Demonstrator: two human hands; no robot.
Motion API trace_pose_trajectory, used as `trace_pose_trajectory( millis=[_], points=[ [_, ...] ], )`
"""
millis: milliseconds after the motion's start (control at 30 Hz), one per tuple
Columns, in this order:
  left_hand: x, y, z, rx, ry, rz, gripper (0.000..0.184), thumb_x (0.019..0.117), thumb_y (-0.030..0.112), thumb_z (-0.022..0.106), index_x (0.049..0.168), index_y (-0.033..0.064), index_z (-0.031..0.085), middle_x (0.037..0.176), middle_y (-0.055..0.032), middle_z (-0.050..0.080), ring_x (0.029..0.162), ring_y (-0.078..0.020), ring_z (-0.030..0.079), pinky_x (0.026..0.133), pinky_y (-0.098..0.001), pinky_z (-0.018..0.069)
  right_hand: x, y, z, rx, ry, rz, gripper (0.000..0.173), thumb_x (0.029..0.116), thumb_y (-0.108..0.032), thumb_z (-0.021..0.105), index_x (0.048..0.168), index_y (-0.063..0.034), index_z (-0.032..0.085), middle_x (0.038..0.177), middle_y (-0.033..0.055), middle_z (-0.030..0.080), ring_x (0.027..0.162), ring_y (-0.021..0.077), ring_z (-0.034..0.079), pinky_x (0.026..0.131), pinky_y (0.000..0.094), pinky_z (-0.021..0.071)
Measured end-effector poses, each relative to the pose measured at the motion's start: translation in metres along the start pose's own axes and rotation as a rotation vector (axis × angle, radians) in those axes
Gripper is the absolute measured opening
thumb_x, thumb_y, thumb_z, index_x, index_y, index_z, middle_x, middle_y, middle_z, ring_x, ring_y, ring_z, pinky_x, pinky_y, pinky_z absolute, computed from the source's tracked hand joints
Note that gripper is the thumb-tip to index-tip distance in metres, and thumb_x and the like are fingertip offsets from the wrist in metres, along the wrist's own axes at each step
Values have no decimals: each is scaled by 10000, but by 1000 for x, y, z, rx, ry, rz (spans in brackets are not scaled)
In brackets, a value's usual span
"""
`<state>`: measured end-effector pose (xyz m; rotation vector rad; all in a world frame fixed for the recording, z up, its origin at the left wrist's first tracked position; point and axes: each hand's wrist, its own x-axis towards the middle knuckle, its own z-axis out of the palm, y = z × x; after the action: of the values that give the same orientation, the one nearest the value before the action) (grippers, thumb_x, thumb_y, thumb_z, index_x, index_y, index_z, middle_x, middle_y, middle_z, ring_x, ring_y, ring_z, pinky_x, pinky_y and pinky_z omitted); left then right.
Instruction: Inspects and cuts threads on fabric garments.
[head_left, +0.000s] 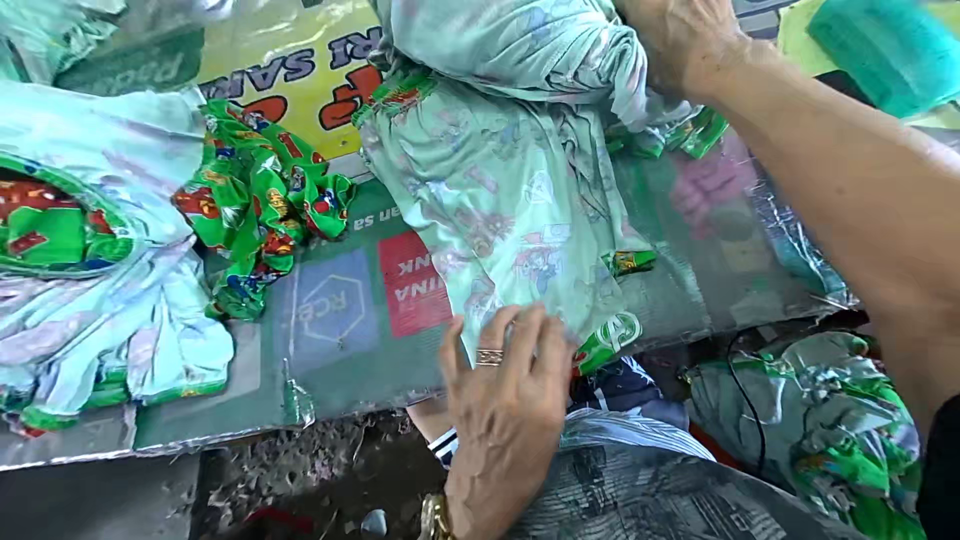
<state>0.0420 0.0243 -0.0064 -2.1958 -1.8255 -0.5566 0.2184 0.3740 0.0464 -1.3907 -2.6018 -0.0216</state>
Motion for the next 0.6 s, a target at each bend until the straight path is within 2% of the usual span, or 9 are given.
trace_pose_trajectory(
  millis=[67,167,233,300,367,433,500,567,600],
  points=[
    [3,16,0,-2,-9,107,251,1000,388,622,1093,193,749,1122,1,744,1022,-215,689,926,-496,477,-7,16,0,44,-38,46,447,887,-12,679,1317,34,564,1249,369,597,1169,609,563,849,794,424],
    [11,24,17,-61,-68,183,295,988,402,630,1108,148,722,984,-34,708,867,-234,671,785,-453,488,-26,49,1,162,-48,147,377,997,-112,547,1342,40,557,1364,353,542,1244,588,526,935,812,378],
    [14,17,17,-143,-113,175,192,992,321,642,1047,152,716,937,-35,684,845,-228,660,768,-428,494,-43,64,-8,249,40,183,374,1053,-216,480,1296,48,586,1321,329,575,1228,532,563,993,759,408],
    [14,8,13,-251,-148,170,140,1009,245,613,1014,158,723,922,-21,680,862,-205,656,788,-420,481,-73,60,-20,341,145,196,400,1063,-270,475,1259,53,603,1236,306,621,1158,474,609,989,690,439],
    [14,0,12,-412,-140,114,146,1017,235,604,1003,154,725,927,3,688,880,-158,656,806,-401,487,-109,35,-34,426,215,191,380,1068,-266,475,1239,53,592,1148,279,641,1044,403,644,927,611,488],
    [16,-4,5,-696,-83,-46,148,1021,193,600,1020,117,727,940,24,699,861,-86,652,792,-327,528,-144,-1,-41,520,246,132,334,1070,-227,488,1209,57,597,1065,234,662,922,309,673,849,516,547],
    [16,-7,-1,-1010,30,-210,137,1019,117,569,1047,72,695,908,22,694,789,-44,662,716,-245,583,-174,-40,-35,646,277,34,284,1064,-209,498,1134,34,628,942,125,666,779,153,646,726,364,563],
    [16,-6,-1,-1289,137,-329,140,1030,108,538,1067,91,672,895,27,665,751,-45,634,672,-223,565,-199,-77,-19,810,294,-69,303,1057,-299,518,1109,-26,638,886,13,654,685,34,596,613,242,527],
    [16,-5,0,-1421,170,-373,141,1036,119,538,1069,103,674,906,21,660,768,-54,632,697,-235,566,-208,-94,-8,882,295,-124,397,1041,-432,541,1140,-57,627,893,-15,652,651,17,575,559,214,504]
  ],
)
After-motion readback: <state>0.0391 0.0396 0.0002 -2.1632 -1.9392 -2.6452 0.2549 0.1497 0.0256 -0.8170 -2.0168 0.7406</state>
